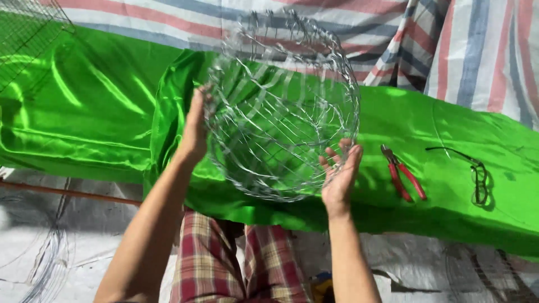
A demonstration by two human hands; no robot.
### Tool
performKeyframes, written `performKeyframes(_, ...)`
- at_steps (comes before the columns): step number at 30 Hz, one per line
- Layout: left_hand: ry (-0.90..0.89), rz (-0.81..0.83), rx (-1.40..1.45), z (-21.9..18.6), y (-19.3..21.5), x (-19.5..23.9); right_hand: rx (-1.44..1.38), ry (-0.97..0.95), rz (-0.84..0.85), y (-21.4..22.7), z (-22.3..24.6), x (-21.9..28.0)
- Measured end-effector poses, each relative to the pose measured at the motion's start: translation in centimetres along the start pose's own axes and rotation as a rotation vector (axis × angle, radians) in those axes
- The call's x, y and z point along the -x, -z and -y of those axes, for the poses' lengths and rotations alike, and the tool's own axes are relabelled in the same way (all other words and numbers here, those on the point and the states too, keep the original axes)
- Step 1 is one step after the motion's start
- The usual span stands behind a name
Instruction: Manually shaping and inspecting a wire mesh basket by rotating it and adjusting the wire links with fingers.
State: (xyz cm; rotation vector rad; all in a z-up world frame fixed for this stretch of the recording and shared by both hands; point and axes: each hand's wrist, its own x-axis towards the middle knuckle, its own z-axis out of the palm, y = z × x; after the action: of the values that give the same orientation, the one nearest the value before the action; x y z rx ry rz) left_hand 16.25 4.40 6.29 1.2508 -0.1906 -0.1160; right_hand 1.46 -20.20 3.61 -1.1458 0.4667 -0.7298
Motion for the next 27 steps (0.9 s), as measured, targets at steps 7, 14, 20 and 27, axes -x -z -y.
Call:
performKeyframes(7,-0.036,0.171,-0.22,-3.0,5.6,-1.7,0.005,0.226,0.133,0.7,-4.6,6.9)
performKeyframes(14,-1.001,0.006,-0.751,-1.1,4.5,13.4,0.613,0.866,0.199,7.0,-3.6,10.1)
performKeyframes(20,-0.871,-0.015,-1.368,3.0,1.6,17.6,1.004,1.025,0.452,4.7,-4.3,9.0)
performKeyframes(27,-0.829,-0.128,-1.246,5.1,0.4,16.7,1.128,1.125,0.619,5.4,-4.1,6.4)
